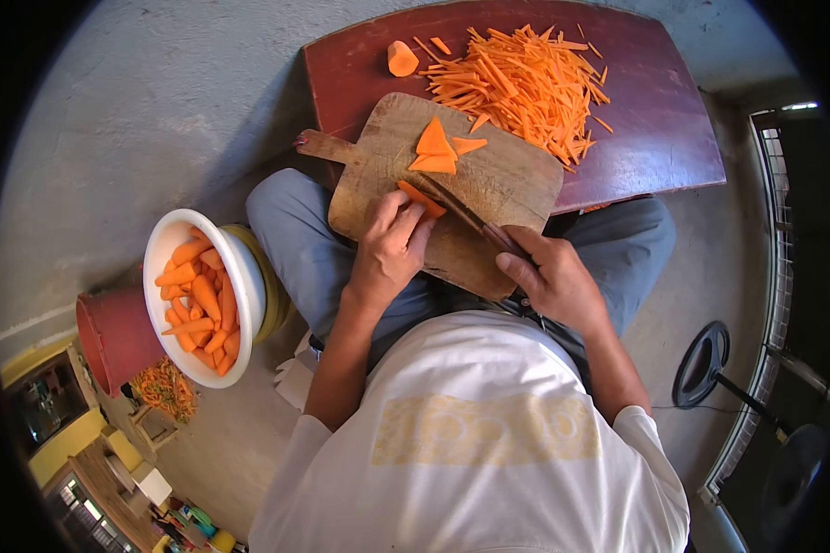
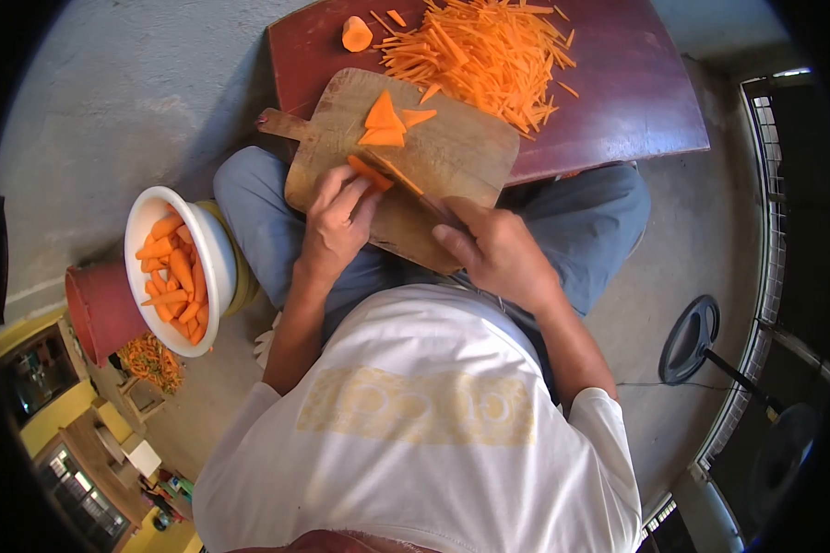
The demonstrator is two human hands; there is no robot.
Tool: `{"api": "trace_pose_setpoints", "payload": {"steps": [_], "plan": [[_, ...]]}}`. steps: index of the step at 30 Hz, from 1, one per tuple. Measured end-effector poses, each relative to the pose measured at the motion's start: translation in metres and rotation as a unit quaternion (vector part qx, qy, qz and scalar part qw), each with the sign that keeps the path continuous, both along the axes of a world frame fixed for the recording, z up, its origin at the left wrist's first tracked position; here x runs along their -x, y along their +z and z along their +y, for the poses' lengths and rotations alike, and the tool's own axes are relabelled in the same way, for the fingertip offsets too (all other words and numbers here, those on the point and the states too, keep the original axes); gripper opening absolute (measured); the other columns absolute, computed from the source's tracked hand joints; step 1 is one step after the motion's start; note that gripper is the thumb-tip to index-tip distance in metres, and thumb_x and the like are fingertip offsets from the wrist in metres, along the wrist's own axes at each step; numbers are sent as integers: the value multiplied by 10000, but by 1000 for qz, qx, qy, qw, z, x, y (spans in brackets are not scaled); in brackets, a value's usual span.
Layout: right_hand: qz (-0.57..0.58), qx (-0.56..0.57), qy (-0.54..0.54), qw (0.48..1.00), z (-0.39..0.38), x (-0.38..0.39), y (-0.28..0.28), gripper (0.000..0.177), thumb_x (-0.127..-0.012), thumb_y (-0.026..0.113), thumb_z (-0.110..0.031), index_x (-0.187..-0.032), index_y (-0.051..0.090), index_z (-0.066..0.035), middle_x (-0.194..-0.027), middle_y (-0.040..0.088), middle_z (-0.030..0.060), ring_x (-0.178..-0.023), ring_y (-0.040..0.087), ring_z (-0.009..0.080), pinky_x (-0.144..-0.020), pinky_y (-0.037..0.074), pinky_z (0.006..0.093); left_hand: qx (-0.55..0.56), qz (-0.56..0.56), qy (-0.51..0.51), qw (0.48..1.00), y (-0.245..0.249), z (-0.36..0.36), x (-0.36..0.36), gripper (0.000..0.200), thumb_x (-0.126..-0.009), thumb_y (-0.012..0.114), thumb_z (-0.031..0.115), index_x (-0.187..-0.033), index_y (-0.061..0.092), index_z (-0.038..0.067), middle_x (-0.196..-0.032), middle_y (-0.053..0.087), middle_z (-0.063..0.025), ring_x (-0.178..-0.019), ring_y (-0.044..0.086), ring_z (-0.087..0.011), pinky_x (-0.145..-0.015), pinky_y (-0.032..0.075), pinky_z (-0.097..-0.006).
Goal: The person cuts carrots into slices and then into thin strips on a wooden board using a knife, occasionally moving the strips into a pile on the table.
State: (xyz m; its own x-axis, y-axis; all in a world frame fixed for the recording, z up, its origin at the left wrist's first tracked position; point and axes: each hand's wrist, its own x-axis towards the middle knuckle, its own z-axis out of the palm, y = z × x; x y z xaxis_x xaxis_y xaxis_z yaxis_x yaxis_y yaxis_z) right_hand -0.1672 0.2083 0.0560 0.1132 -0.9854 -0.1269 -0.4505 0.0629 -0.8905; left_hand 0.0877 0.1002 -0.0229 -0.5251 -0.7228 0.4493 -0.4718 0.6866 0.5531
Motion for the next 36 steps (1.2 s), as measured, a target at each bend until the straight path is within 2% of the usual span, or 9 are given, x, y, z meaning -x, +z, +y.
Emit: {"api": "trace_pose_setpoints", "payload": {"steps": [6, 9, 15, 18, 24, 27, 30, 33, 36], "plan": [[98, 21, 39, 994, 6, -25, 9, 481, -1091, 710, -187, -1501, 599, 39, -1257, 772, 271, -1038, 771, 479, -843, 637, 523, 22, -55, -5, 998, -1, 0, -1, 312, -868, 731, -51, -1178, 766, -52, -1229, 670, -202, -1041, 636, -406, -945, 574, -482], [123, 2, 47, 991, 6, -26, 23, 465, -1093, 699, -172, -1486, 602, 58, -1218, 777, 274, -1010, 776, 473, -814, 635, 520, 17, -21, -7, 1000, 0, 0, 2, 330, -860, 697, -121, -1180, 761, -72, -1253, 713, -222, -1020, 663, -431, -929, 579, -493], [125, -9, 53, 991, 5, -23, 33, 447, -1088, 700, -166, -1463, 607, 59, -1110, 779, 274, -945, 773, 467, -767, 621, 527, 34, 6, -15, 999, -7, -3, 3, 317, -838, 703, -136, -1147, 757, -96, -1239, 723, -232, -975, 670, -430, -878, 586, -487], [133, -47, 69, 988, -8, -25, 35, 436, -1081, 702, -155, -1458, 609, 44, -1069, 775, 275, -921, 764, 479, -763, 612, 533, 33, 1, -24, 999, -13, -4, 1, 349, -819, 720, -81, -1164, 772, -97, -1251, 710, -244, -1007, 660, -434, -897, 588, -506], [87, 64, 47, 993, -25, -26, 3, 402, -1080, 692, -142, -1451, 616, -8, -991, 769, 280, -907, 753, 499, -762, 601, 544, 43, 27, 4, 999, -16, -6, 5, 318, -820, 717, -118, -1124, 793, -61, -1230, 723, -193, -955, 664, -411, -828, 583, -488], [90, -34, 40, 995, -15, -26, 27, 400, -1078, 694, -142, -1449, 617, -15, -1006, 768, 291, -916, 753, 506, -772, 602, 547, 55, 34, 10, 998, -20, -6, 4, 309, -821, 725, -120, -1116, 791, -57, -1210, 724, -192, -946, 665, -405, -832, 580, -493], [95, -60, 45, 993, -15, -28, 31, 391, -1075, 698, -146, -1436, 631, -10, -1008, 767, 292, -920, 750, 513, -790, 600, 551, 46, 57, 14, 997, -16, -5, 7, 281, -822, 724, -124, -1089, 780, -60, -1196, 725, -195, -931, 665, -412, -830, 578, -501], [108, 49, 44, 992, -27, -35, 4, 369, -1075, 695, -147, -1416, 652, -10, -977, 761, 296, -913, 750, 514, -802, 602, 555, 34, 63, 23, 997, -22, -4, 6, 249, -821, 723, -124, -1056, 769, -57, -1168, 720, -199, -935, 665, -422, -833, 577, -506], [112, 55, 29, 992, -29, -37, 7, 355, -1072, 699, -150, -1395, 669, -7, -939, 753, 301, -906, 745, 521, -813, 597, 561, 64, 58, 22, 996, -23, -7, 6, 231, -814, 715, -127, -1025, 761, -46, -1138, 710, -191, -949, 661, -421, -838, 571, -510]]}}
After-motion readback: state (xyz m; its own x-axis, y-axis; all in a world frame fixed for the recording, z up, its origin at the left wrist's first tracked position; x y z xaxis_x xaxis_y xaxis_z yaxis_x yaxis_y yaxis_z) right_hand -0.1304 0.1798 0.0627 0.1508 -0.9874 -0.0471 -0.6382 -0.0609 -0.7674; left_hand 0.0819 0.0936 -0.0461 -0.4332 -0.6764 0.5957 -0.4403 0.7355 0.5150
